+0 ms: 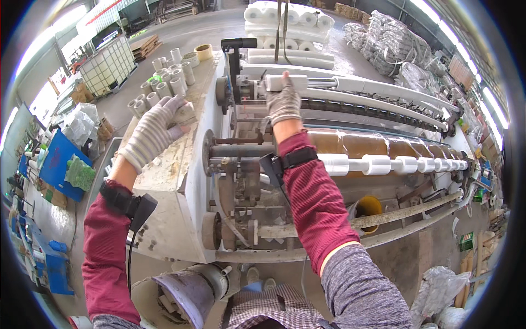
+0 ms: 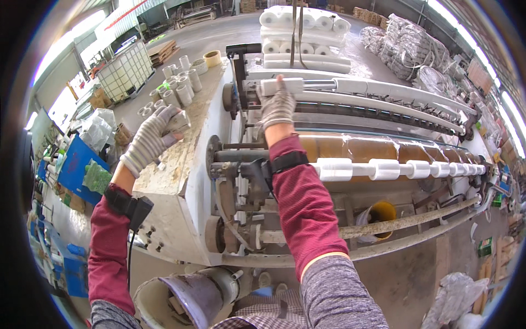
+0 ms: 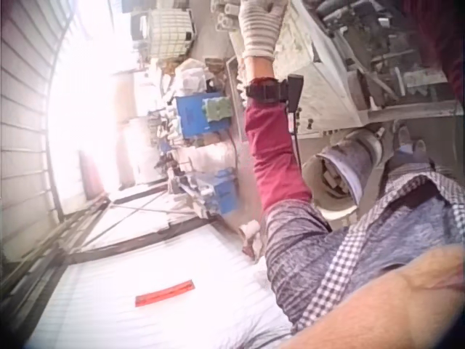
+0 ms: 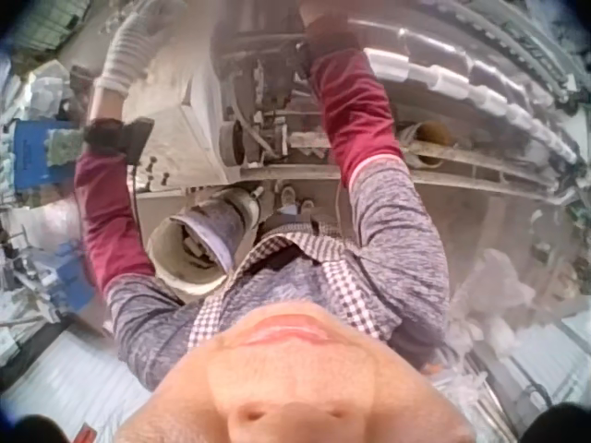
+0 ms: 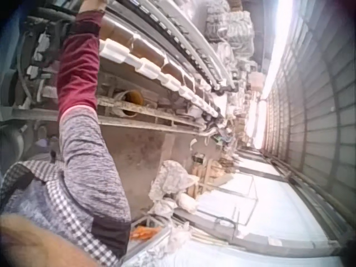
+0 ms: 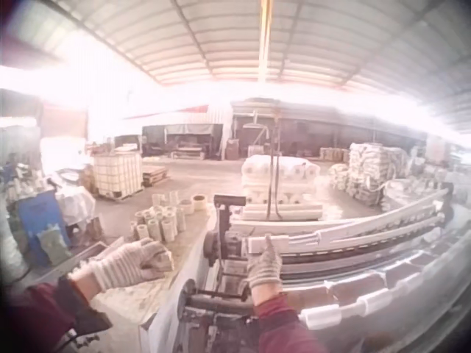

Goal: Operating an industrial machine to wrap or process plastic components, including applying glue and handling rolls.

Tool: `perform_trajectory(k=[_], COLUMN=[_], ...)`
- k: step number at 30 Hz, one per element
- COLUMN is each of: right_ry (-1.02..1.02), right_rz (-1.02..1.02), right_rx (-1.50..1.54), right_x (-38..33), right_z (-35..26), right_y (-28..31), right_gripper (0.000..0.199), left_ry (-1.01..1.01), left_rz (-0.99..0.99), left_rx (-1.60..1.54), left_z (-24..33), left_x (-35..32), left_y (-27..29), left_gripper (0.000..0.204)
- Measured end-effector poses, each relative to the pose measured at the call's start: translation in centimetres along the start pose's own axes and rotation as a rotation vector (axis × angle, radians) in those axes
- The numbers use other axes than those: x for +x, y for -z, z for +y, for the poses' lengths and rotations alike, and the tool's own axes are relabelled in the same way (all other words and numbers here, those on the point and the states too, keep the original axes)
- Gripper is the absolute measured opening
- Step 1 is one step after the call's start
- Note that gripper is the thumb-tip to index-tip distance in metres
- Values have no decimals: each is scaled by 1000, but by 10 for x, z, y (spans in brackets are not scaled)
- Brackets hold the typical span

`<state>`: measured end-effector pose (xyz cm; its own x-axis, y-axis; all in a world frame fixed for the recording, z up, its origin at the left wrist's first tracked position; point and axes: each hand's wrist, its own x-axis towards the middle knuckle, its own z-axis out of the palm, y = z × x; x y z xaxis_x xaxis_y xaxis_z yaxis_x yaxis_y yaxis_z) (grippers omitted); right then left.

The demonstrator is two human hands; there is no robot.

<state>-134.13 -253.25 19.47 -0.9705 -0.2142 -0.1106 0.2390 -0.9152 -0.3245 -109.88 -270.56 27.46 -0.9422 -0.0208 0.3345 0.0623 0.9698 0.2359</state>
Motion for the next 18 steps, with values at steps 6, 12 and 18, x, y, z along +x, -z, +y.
perform_trajectory(k=[6,12,18], right_ry=[90,-98,-438], right_rz=[-62,-277,-271], right_rx=[-72,-77,-218], right_x=[34,33,-13], right_z=[-83,-107,-76], right_y=[26,54,74], right_gripper=[52,46,53], left_ry=[-85,-135,-130], left_rz=[-6,12,-49], left_rx=[-101,-47,-83], left_z=[43,67,94], left_x=[82,172,211], left_y=[-43,-98,-129], left_gripper=[48,40,49])
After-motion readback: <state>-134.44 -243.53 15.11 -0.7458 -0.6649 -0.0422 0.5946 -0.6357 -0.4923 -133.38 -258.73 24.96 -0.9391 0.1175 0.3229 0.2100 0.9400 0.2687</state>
